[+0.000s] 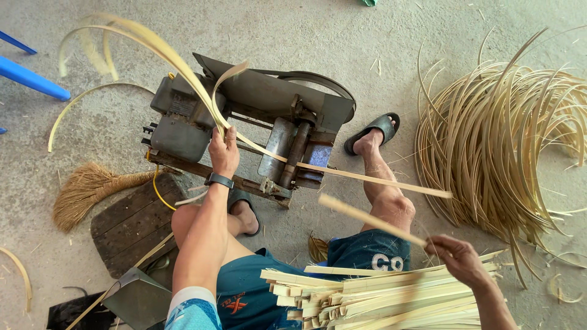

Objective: The person feeds long bamboo strips into a powered splitting machine, guiding them through rollers to produce thin strips. The person collects the processed strips and places them into a growing pile on the floor.

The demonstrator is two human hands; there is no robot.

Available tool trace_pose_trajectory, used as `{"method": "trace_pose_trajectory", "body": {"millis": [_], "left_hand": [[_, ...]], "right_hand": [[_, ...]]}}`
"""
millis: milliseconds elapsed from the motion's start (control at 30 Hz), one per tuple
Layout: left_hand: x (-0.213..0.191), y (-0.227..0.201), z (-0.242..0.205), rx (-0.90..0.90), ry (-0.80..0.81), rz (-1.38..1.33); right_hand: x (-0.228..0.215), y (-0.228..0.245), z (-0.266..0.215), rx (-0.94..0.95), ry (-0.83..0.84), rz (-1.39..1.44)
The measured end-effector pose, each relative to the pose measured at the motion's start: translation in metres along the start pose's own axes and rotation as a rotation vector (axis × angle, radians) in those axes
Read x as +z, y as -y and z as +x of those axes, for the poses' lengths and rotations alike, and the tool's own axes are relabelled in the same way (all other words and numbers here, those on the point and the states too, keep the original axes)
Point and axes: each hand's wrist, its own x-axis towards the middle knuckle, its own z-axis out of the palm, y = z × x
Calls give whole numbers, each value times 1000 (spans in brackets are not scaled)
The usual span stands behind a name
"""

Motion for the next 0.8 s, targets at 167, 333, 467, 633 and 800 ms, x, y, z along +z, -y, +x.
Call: {"method": "trace_pose_trajectory", "body": {"millis": [167, 333, 467, 633, 800], "left_hand": [[-3, -13, 4, 35, 38, -108], [-17, -26, 20, 10, 39, -81], [-39, -47, 57, -37, 12, -7], [-84, -69, 114, 122, -79, 88], [-130, -85, 146, 180, -210, 83]], "right_hand": [[-29, 53, -2, -86, -268, 165], [-46, 123, -13, -360, -360, -97], [-51, 154, -12, -271, -477, -368], [-49, 149, -4, -151, -537, -643], [-47, 142, 19, -24, -396, -910]]}}
